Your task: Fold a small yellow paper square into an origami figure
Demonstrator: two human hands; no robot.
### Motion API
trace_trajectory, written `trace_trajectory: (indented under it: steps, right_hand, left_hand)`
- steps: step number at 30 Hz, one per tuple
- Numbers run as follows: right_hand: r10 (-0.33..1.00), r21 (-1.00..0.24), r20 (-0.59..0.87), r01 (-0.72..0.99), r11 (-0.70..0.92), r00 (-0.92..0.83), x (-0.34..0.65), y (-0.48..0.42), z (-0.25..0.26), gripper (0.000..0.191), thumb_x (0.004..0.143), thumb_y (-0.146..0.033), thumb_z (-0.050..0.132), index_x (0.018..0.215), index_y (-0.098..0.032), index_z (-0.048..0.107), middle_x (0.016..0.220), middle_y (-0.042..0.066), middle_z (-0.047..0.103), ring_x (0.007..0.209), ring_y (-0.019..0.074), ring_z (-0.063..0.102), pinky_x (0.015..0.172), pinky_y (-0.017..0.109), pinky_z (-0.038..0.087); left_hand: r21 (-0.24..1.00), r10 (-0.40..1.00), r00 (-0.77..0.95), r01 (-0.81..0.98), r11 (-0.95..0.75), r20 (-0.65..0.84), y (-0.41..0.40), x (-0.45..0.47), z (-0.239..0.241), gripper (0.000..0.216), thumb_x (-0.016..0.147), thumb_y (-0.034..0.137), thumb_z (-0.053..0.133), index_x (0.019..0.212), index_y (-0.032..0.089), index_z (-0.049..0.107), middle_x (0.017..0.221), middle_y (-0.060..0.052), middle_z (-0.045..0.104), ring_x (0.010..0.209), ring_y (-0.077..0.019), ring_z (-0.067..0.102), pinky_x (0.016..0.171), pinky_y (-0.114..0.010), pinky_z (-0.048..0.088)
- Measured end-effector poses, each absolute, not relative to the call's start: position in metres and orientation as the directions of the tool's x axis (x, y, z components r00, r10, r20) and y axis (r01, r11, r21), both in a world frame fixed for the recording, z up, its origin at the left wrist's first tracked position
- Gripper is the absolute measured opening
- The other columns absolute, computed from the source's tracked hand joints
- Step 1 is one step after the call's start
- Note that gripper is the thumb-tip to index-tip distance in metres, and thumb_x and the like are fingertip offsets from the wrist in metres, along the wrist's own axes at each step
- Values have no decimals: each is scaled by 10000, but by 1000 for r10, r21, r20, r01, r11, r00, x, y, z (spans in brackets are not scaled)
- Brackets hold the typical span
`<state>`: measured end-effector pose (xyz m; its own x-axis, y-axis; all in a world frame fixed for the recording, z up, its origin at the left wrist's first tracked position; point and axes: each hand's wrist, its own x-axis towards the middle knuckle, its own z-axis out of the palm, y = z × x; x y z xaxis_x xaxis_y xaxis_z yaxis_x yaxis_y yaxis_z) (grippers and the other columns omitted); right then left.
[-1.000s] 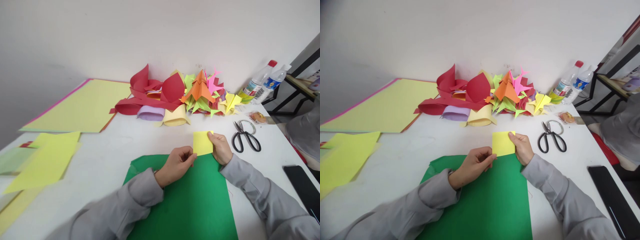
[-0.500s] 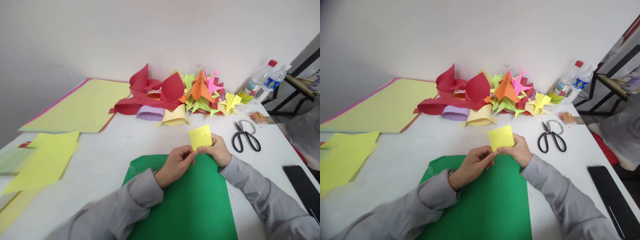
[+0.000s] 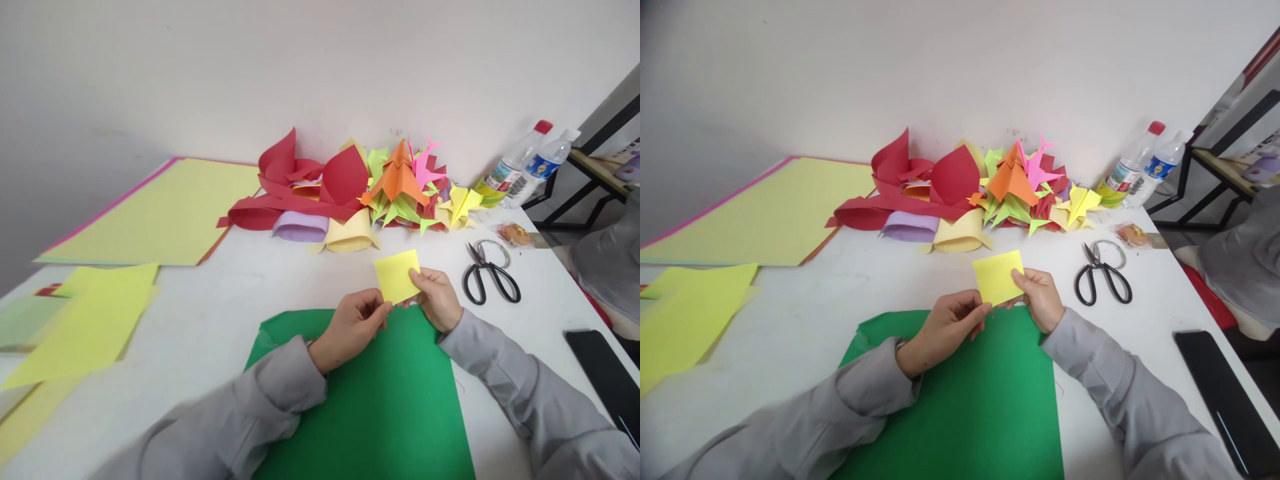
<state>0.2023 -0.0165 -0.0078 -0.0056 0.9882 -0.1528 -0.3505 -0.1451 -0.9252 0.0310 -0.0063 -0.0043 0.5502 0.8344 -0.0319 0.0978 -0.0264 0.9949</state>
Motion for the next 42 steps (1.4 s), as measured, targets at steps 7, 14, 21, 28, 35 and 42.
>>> trace_trajectory:
  steps: [7,14,21,28,35,42]
  right_hand:
    - [977,-904,-192,-406,-136,99,203,-17,-8,321,575,-437,820,594,-169,645,534,-4,659,445,122,563,453,244,475]
    - [982,-890,-169,-440,-115,84,204,-16,-6,260,598,-371,816,671,-180,656,630,7,702,526,154,621,552,296,522]
    - [990,-945,-134,-296,-141,-44,210,-18,-9,271,601,-328,810,541,-165,602,493,-11,649,383,105,568,389,202,445]
    - [978,-978,-157,-119,-174,-139,211,-20,-11,293,621,-384,801,682,-133,663,528,0,661,393,110,595,379,189,467]
    - [986,-989,-123,-64,-131,-109,209,-22,-6,356,652,-462,771,646,-141,616,479,-6,641,383,94,573,408,192,467]
    - [979,-991,-127,-21,-132,-157,209,-24,-5,339,646,-453,777,701,-141,656,507,-16,639,401,90,565,424,205,472]
  left_hand:
    - [991,816,579,117,-68,-13,-8,30,-6,307,791,344,541,552,174,452,482,32,482,435,-71,413,405,-177,321]
    - [999,887,459,37,27,-41,-7,29,-2,273,757,347,596,579,161,505,472,46,488,402,-59,409,414,-190,334]
    - [967,975,213,-229,108,-58,7,28,-8,213,738,297,634,606,154,548,430,62,460,377,-57,395,369,-178,305]
    - [945,967,230,-280,169,-105,12,27,-6,257,735,326,650,593,150,528,453,56,467,375,-51,409,360,-171,315]
    - [949,964,247,-272,161,-93,13,29,-6,343,687,436,715,649,151,527,499,60,478,381,-50,413,355,-172,325]
    - [975,952,303,-192,113,-51,11,28,-8,356,676,399,732,611,163,473,430,86,419,357,-39,367,364,-163,277]
